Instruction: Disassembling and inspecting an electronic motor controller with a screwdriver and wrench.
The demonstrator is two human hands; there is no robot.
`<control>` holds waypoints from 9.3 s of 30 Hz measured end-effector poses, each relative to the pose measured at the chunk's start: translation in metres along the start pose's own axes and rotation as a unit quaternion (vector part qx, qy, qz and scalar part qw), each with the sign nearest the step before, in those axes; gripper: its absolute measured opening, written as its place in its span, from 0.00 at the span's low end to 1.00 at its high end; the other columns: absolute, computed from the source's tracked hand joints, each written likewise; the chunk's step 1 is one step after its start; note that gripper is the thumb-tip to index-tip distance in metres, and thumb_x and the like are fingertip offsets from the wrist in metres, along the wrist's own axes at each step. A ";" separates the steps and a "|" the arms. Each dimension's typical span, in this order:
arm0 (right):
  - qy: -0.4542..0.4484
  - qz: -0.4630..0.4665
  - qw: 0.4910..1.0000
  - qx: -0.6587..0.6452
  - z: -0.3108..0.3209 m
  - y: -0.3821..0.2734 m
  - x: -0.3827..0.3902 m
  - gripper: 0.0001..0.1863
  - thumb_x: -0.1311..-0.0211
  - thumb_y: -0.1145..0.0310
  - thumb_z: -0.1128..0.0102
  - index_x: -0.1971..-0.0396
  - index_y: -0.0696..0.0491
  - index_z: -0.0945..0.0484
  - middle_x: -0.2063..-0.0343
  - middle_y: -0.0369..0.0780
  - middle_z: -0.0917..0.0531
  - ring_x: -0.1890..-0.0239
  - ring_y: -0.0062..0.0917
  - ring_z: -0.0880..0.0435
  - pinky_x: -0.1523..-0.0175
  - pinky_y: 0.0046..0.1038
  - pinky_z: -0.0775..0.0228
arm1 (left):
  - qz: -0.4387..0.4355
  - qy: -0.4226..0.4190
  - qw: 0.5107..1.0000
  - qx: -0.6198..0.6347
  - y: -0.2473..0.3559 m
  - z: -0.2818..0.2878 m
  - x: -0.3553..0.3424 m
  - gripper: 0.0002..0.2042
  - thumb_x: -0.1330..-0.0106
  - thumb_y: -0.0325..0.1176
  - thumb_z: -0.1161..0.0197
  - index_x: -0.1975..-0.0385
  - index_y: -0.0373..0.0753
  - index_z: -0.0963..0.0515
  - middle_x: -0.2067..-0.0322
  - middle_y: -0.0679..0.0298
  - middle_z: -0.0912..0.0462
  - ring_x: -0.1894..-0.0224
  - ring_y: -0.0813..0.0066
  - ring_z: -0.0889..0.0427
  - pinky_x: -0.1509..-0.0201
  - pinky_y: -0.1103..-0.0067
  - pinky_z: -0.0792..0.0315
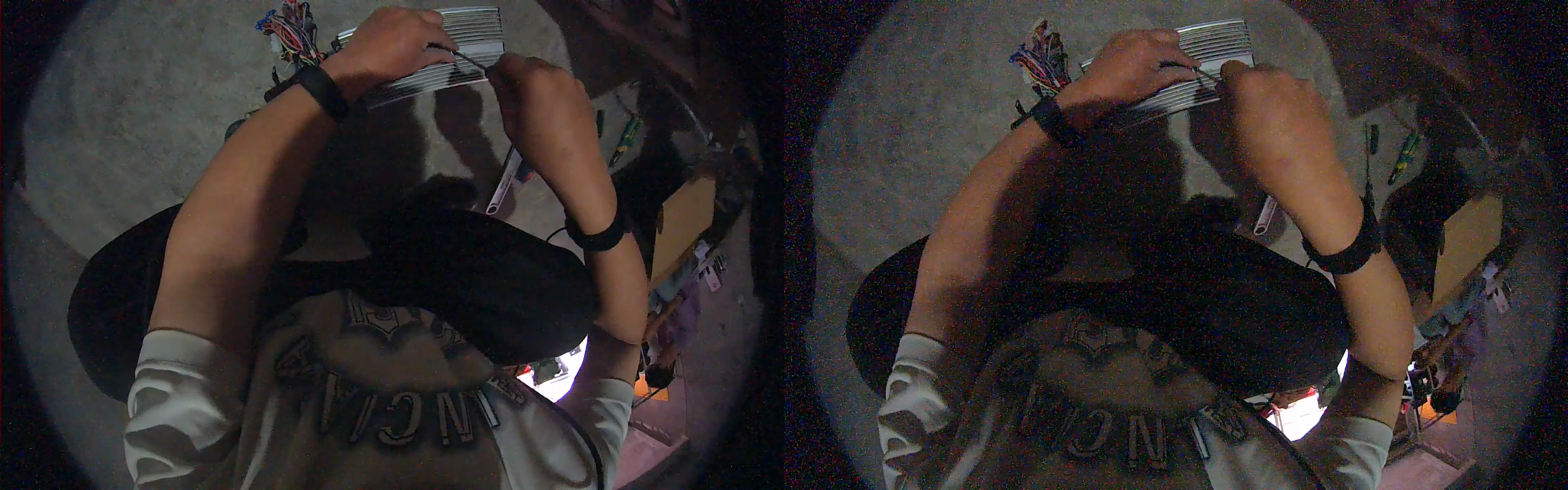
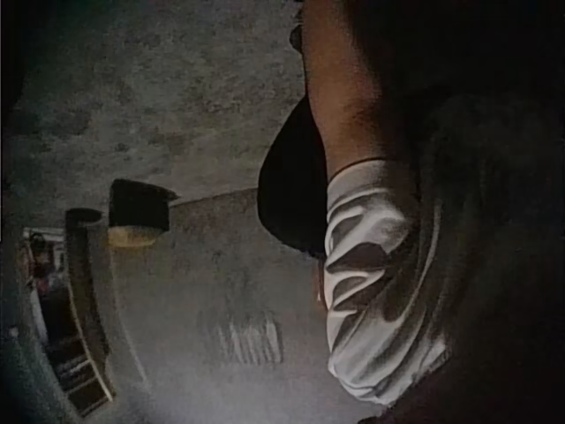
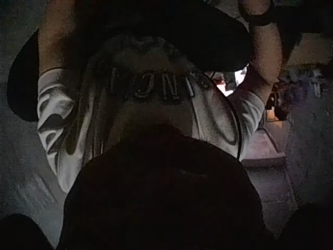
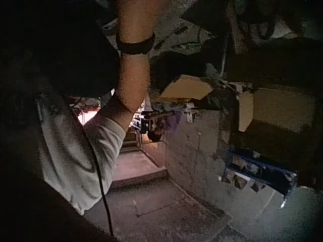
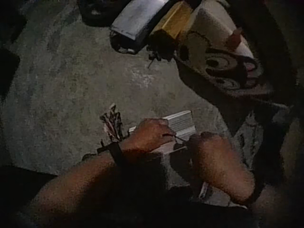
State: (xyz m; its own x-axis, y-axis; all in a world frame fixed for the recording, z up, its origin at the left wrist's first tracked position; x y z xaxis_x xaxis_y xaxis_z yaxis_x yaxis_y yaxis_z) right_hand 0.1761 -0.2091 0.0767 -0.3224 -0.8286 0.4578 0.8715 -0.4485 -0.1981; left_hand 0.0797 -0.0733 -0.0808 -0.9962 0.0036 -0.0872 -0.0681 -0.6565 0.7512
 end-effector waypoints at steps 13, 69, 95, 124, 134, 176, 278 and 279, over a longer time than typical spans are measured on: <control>0.124 -0.036 0.978 -0.163 0.008 0.050 0.027 0.13 0.30 0.63 0.40 0.56 0.58 0.18 0.73 0.40 0.17 0.72 0.23 0.20 0.64 0.28 0.28 | 0.004 -0.013 0.990 0.138 -0.022 0.004 -0.008 0.13 0.34 0.42 0.35 0.57 0.44 0.13 0.63 0.58 0.13 0.60 0.62 0.15 0.53 0.71 0.23; 0.129 -0.180 0.606 -0.764 -0.068 0.042 0.011 0.08 0.34 0.65 0.34 0.67 0.54 0.19 0.77 0.29 0.20 0.79 0.09 0.28 0.76 0.15 0.40 | 0.336 0.019 0.588 0.736 0.036 0.014 -0.023 0.17 0.24 0.37 0.49 0.49 0.28 0.24 0.61 0.56 0.16 0.66 0.77 0.22 0.60 0.80 0.25; 0.290 -0.163 0.806 -0.490 -0.072 0.053 0.016 0.15 0.42 0.65 0.27 0.60 0.59 0.15 0.67 0.33 0.14 0.66 0.15 0.20 0.59 0.20 0.28 | 0.238 -0.010 0.381 0.894 0.069 0.014 -0.045 0.28 0.25 0.44 0.57 0.38 0.23 0.37 0.38 0.41 0.29 0.37 0.52 0.28 0.28 0.63 0.39; 0.289 -0.133 0.809 -0.494 -0.061 0.049 0.018 0.17 0.40 0.60 0.28 0.60 0.58 0.14 0.69 0.35 0.13 0.68 0.15 0.20 0.61 0.22 0.30 | 0.179 -0.034 0.333 0.925 0.075 0.016 -0.052 0.27 0.32 0.30 0.53 0.35 0.23 0.40 0.37 0.44 0.30 0.36 0.53 0.27 0.32 0.65 0.32; 0.221 -0.164 0.635 -0.722 -0.049 0.047 0.018 0.13 0.37 0.60 0.30 0.64 0.55 0.15 0.74 0.32 0.15 0.75 0.09 0.23 0.73 0.15 0.37 | 0.327 0.043 0.600 0.729 0.090 0.027 -0.044 0.14 0.28 0.32 0.38 0.49 0.30 0.22 0.51 0.58 0.18 0.52 0.71 0.17 0.44 0.78 0.22; 0.224 -0.127 0.846 -0.467 -0.059 0.038 0.001 0.23 0.46 0.56 0.26 0.59 0.60 0.15 0.72 0.42 0.12 0.70 0.20 0.17 0.62 0.27 0.26 | 0.322 -0.021 0.541 0.777 0.041 -0.006 -0.008 0.10 0.27 0.37 0.39 0.58 0.36 0.20 0.71 0.70 0.21 0.76 0.86 0.30 0.76 0.87 0.39; 0.100 -0.172 0.894 -0.400 -0.107 0.044 -0.026 0.20 0.47 0.54 0.26 0.63 0.56 0.13 0.70 0.46 0.13 0.68 0.38 0.13 0.60 0.35 0.24 | 0.239 0.036 0.967 -0.079 0.035 0.008 0.003 0.15 0.41 0.50 0.31 0.66 0.46 0.13 0.65 0.55 0.13 0.62 0.53 0.14 0.55 0.60 0.22; 0.100 -0.173 0.895 -0.400 -0.108 0.046 -0.022 0.20 0.47 0.54 0.26 0.63 0.56 0.13 0.70 0.46 0.13 0.68 0.38 0.13 0.60 0.35 0.24 | 0.234 0.037 0.969 -0.074 0.035 0.009 0.003 0.15 0.41 0.50 0.31 0.66 0.46 0.13 0.65 0.55 0.13 0.62 0.53 0.14 0.55 0.60 0.22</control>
State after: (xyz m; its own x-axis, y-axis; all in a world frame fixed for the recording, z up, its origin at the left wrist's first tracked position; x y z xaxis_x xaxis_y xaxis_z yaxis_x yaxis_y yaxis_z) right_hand 0.1834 -0.2472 -0.0360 -0.6511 -0.6018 0.4625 0.1901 -0.7193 -0.6682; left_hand 0.0734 -0.0899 -0.0489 -0.9090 -0.3714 0.1891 0.4040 -0.6739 0.6186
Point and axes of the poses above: each hand's wrist, its own x-axis away from the middle knuckle, its own z-axis out of the back of the hand, y = z × x, the point moved 2 cm from there along -x, towards the middle knuckle
